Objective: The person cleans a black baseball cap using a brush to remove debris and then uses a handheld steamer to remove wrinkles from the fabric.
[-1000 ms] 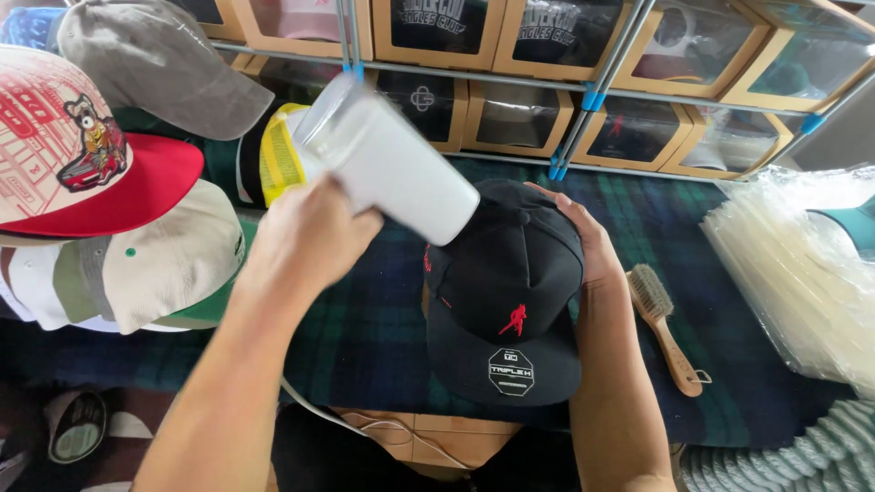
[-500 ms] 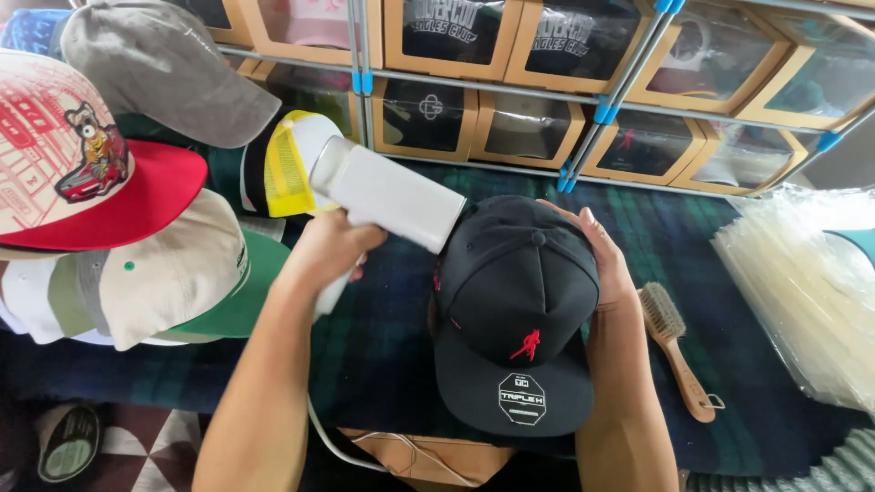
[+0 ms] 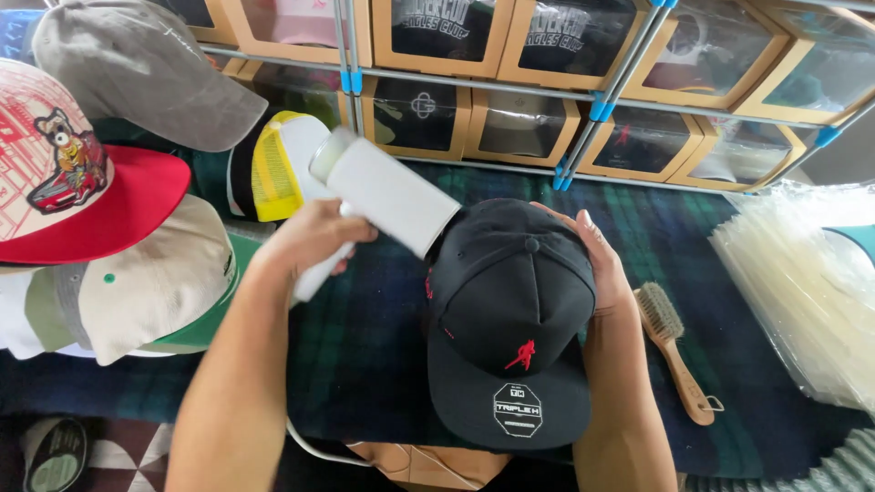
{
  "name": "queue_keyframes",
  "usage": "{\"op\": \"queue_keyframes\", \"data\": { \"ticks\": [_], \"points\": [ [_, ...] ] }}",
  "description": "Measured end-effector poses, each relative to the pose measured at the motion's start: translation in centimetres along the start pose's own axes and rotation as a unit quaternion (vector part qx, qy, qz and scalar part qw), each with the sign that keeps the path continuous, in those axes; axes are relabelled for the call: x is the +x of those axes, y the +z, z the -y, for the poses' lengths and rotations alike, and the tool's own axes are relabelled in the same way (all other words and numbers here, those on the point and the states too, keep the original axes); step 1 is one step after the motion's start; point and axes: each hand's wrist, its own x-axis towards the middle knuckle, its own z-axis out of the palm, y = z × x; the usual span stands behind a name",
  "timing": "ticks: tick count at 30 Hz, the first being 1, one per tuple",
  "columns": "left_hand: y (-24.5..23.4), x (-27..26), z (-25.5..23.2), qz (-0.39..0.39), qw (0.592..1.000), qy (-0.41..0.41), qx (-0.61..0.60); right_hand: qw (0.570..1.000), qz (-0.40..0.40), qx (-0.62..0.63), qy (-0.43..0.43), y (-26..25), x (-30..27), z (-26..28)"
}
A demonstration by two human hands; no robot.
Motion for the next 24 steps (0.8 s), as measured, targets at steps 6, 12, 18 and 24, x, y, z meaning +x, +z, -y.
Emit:
{"op": "queue_keyframes", "data": {
  "ticks": [6, 12, 18, 24],
  "points": [
    [0.2, 0.0, -10.3, -0.046, 0.92, 0.15, 0.36, 1.0, -0.004, -0.012, -0.001, -0.3, 0.3, -0.2],
    [4.1, -9.3, -21.1, -0.033, 0.849, 0.094, 0.518, 0.993, -0.078, -0.074, 0.057, 3.7, -1.4, 2.9],
    [11.3, -2.5, -21.8, -0.011, 0.749, 0.295, 0.593, 0.987, -0.089, -0.126, -0.05, 3.1, -1.1, 2.2],
    [8.2, -4.0, -21.8, -0.001, 0.734, 0.25, 0.632, 0.992, -0.08, -0.049, 0.08, 2.7, -1.1, 2.7]
  ]
}}
